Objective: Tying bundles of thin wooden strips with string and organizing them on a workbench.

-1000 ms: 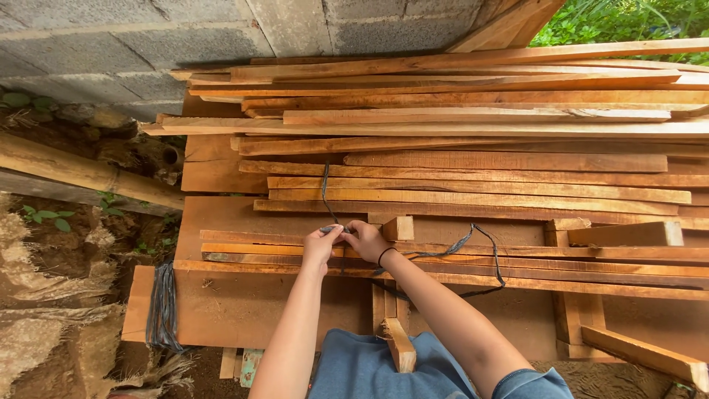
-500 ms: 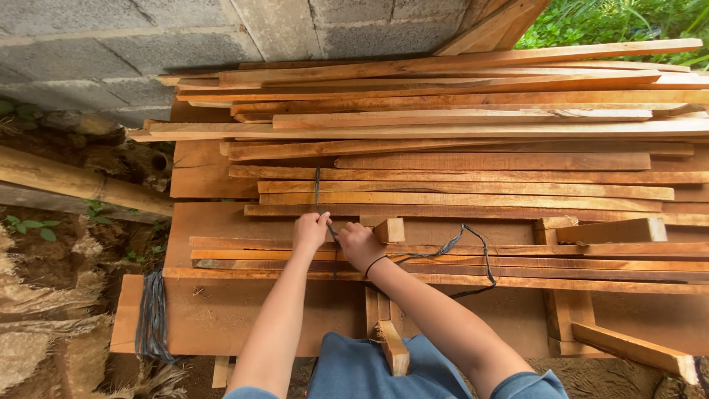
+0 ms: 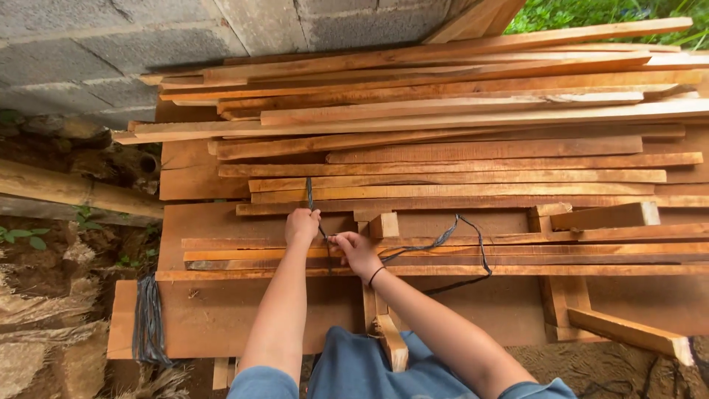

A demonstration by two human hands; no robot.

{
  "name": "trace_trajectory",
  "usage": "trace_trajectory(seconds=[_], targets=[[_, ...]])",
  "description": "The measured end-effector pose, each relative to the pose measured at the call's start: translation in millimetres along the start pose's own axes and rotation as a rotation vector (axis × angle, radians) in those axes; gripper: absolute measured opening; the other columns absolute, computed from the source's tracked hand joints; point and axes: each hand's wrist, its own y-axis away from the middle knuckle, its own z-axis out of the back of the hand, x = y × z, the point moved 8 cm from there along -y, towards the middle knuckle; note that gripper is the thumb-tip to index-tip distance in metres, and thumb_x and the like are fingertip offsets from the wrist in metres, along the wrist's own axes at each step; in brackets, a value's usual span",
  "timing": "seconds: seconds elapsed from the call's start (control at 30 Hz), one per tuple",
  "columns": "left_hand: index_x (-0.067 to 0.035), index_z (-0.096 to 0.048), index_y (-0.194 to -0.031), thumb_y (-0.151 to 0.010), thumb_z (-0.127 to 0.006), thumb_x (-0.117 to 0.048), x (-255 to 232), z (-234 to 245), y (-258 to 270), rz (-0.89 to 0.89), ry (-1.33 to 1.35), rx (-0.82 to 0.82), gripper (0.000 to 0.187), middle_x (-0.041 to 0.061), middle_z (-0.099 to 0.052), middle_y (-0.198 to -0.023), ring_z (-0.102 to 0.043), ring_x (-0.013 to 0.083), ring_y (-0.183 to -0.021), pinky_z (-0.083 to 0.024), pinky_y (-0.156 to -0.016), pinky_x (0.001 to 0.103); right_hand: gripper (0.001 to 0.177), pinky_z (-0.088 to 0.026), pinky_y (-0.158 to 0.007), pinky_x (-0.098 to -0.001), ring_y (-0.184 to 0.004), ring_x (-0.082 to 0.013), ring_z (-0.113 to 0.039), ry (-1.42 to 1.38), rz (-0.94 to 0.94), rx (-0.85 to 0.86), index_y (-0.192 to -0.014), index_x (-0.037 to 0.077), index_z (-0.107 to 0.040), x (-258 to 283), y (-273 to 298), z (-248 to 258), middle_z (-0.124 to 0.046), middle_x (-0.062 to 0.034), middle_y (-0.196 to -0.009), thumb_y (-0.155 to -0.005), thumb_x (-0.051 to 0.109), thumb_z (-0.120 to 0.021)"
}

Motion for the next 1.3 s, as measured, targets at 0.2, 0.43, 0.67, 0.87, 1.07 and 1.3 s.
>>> trace_trajectory(seconds=[0.2, 0.43, 0.67, 0.87, 1.07, 1.3], targets=[[-0.019, -0.081, -0.087, -0.099, -0.06, -0.041, 4, 3, 3, 0.074, -0.03, -0.012, 0.033, 0.009, -0.076, -0.093, -0.073, 0.0329, -0.101, -0.059, -0.086, 0.045, 0.034, -0.051, -0.05, -0.0235, -0.05, -0.0123, -0.064, 0.395, 0.009, 0.083, -0.08, 0.019, -0.063, -46, -12, 27, -0.061, 0.0017, -0.049, -0.108, 0.033, -0.049], [-0.014, -0.079, -0.114, -0.099, -0.06, -0.04, -26, 25, 25, -0.002, -0.117, -0.01, 0.036, 0.014, -0.077, -0.11, -0.071, 0.0338, -0.112, -0.057, -0.095, 0.048, 0.024, -0.058, -0.062, -0.0266, -0.06, -0.0127, -0.072, 0.596, 0.054, 0.022, -0.089, 0.019, -0.073, -29, 14, 36, -0.068, 0.0015, -0.058, -0.101, 0.031, -0.057], [-0.011, -0.074, -0.125, -0.105, -0.052, -0.049, -27, 80, 72, -0.125, -0.032, -0.062, 0.048, 0.013, -0.074, -0.12, -0.066, 0.0339, -0.12, -0.052, -0.099, 0.05, 0.027, -0.06, -0.081, -0.0446, -0.091, -0.0298, -0.075, 0.336, 0.268, -0.095, -0.121, 0.0, -0.07, 61, 73, 98, -0.076, -0.0226, -0.101, -0.101, 0.015, -0.061], [-0.009, -0.073, -0.125, -0.107, -0.051, -0.045, 2, 82, 81, -0.2, 0.107, -0.096, 0.046, 0.011, -0.074, -0.115, -0.067, 0.0323, -0.116, -0.054, -0.096, 0.047, 0.015, -0.059, -0.078, -0.0417, -0.091, -0.0327, -0.074, 0.809, 0.576, -0.196, -0.103, 0.011, -0.076, 78, 105, 149, -0.077, -0.0128, -0.09, -0.092, 0.018, -0.069], [-0.006, -0.073, -0.121, -0.107, -0.053, -0.034, 15, 71, 125, -0.329, 0.22, -0.191, 0.037, 0.015, -0.073, -0.112, -0.068, 0.0355, -0.111, -0.055, -0.094, 0.047, 0.018, -0.062, -0.075, -0.0409, -0.086, -0.0309, -0.075, 1.185, 0.602, 0.016, -0.103, 0.012, -0.076, 27, 128, 79, -0.078, -0.0091, -0.09, -0.094, 0.024, -0.066], [-0.006, -0.077, -0.108, -0.106, -0.056, -0.029, 65, 59, 176, -0.474, 0.308, -0.283, 0.031, 0.014, -0.075, -0.096, -0.07, 0.0369, -0.099, -0.057, -0.087, 0.046, 0.038, -0.062, -0.07, -0.0464, -0.08, -0.0349, -0.076, 1.581, 0.406, -0.019, -0.114, 0.016, -0.072, -85, 74, 74, -0.076, -0.0095, -0.088, -0.092, 0.046, -0.062]])
